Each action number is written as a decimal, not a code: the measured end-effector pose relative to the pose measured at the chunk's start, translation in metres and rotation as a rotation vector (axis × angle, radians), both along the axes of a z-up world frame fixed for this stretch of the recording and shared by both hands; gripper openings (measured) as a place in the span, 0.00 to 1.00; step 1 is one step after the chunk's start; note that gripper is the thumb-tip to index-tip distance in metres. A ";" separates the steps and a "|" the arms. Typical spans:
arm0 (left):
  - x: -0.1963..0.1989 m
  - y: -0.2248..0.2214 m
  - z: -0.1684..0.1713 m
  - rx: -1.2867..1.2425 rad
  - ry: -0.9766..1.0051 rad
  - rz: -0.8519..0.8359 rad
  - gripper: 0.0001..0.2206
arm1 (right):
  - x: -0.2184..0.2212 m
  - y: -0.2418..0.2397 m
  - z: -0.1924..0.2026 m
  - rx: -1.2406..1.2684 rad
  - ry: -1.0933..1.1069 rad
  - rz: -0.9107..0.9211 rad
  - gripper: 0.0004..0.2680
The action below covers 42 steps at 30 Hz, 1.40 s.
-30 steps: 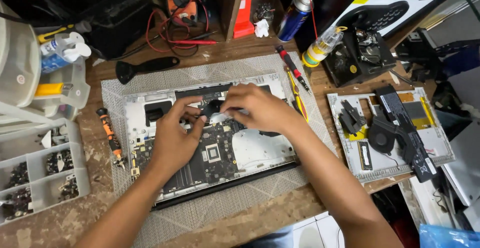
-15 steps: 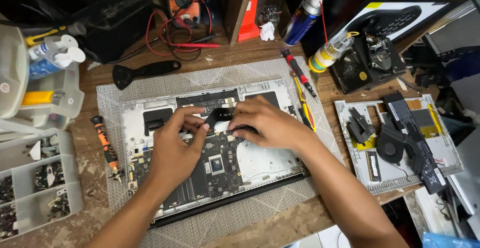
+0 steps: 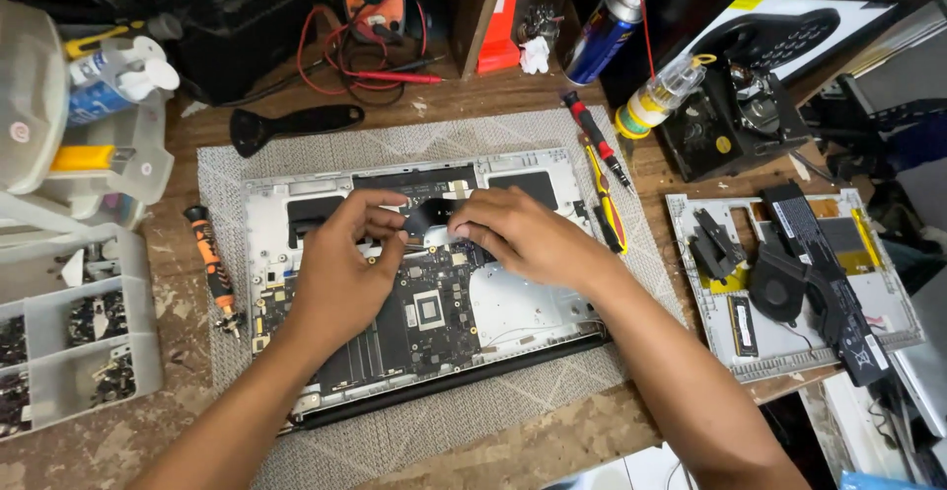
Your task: Cleaning a laptop motherboard with a cloth and installing it back into the laptop chassis.
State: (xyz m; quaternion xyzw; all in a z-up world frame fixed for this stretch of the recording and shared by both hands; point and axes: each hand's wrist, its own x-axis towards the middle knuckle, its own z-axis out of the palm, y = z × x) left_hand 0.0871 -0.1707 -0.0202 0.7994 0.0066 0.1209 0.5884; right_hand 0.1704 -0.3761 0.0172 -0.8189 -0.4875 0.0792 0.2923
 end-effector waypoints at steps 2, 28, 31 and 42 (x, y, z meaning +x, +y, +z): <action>-0.001 0.002 0.002 -0.017 0.040 -0.011 0.15 | 0.001 0.001 -0.004 0.039 0.006 -0.045 0.04; 0.004 0.009 -0.004 -0.136 0.095 -0.098 0.14 | -0.012 0.015 -0.014 0.221 -0.148 -0.002 0.09; 0.003 0.009 -0.001 -0.148 0.100 -0.102 0.14 | -0.011 0.016 -0.013 0.209 -0.223 0.008 0.12; 0.003 0.010 0.003 -0.154 0.088 -0.104 0.19 | 0.011 0.031 0.004 0.054 0.238 -0.012 0.13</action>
